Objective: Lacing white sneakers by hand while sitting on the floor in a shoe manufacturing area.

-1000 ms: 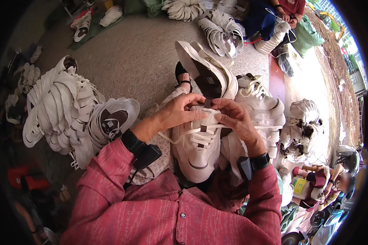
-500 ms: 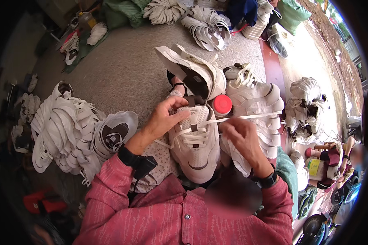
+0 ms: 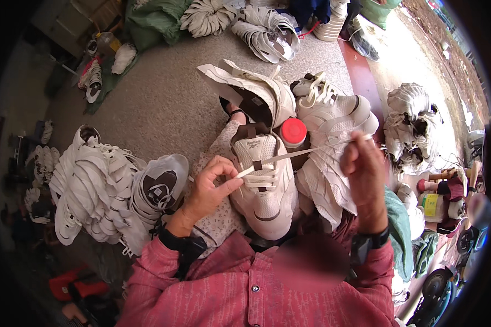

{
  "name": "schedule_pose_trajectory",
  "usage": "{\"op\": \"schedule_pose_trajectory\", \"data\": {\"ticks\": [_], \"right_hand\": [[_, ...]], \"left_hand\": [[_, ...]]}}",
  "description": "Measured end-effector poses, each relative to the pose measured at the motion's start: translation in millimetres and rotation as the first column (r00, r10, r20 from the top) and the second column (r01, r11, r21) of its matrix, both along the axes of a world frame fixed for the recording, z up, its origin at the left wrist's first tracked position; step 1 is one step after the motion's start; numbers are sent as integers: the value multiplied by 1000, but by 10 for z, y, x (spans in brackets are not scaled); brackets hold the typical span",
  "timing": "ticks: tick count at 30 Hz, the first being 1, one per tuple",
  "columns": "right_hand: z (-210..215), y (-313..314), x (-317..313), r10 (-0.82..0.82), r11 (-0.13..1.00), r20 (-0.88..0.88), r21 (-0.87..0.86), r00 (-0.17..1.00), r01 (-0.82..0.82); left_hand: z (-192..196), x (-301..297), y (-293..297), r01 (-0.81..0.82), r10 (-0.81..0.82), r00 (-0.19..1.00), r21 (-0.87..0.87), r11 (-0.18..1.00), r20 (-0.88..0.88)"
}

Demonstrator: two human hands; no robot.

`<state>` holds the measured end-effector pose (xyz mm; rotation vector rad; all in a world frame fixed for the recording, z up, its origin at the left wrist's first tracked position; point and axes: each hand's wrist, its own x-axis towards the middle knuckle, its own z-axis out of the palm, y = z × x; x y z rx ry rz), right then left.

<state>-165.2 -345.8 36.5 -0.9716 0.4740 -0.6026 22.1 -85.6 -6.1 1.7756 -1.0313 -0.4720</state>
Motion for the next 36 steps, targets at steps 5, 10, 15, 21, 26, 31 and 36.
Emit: {"op": "schedule_pose_trajectory", "data": {"ticks": [5,10,15,21,26,31,36], "right_hand": [[-241,-721,-761,-212,976,85,69,973,207],[-503,-806,-1174,-459,887,-104,14,883,462],[-878,-1032,-1378,-663,658,-194,308,723,687],[-761,-1079,-1205,-489,862,56,188,871,471],[-372,-138,-80,-133,919,-269,-394,954,17],[-607,210,341,47,791,-352,-558,935,-250],[-509,198,347,328,574,-482,-581,812,-577]], "left_hand": [[94,125,158,-18,44,784,47,999,-619],[-30,292,498,-151,182,914,112,982,-363],[135,252,308,-241,160,901,159,958,403],[377,94,-415,96,-47,849,-67,993,526],[261,59,-763,195,-170,912,-31,980,373],[147,89,-815,154,-148,988,124,980,-53],[204,113,-825,158,-146,987,257,953,-68]]}}
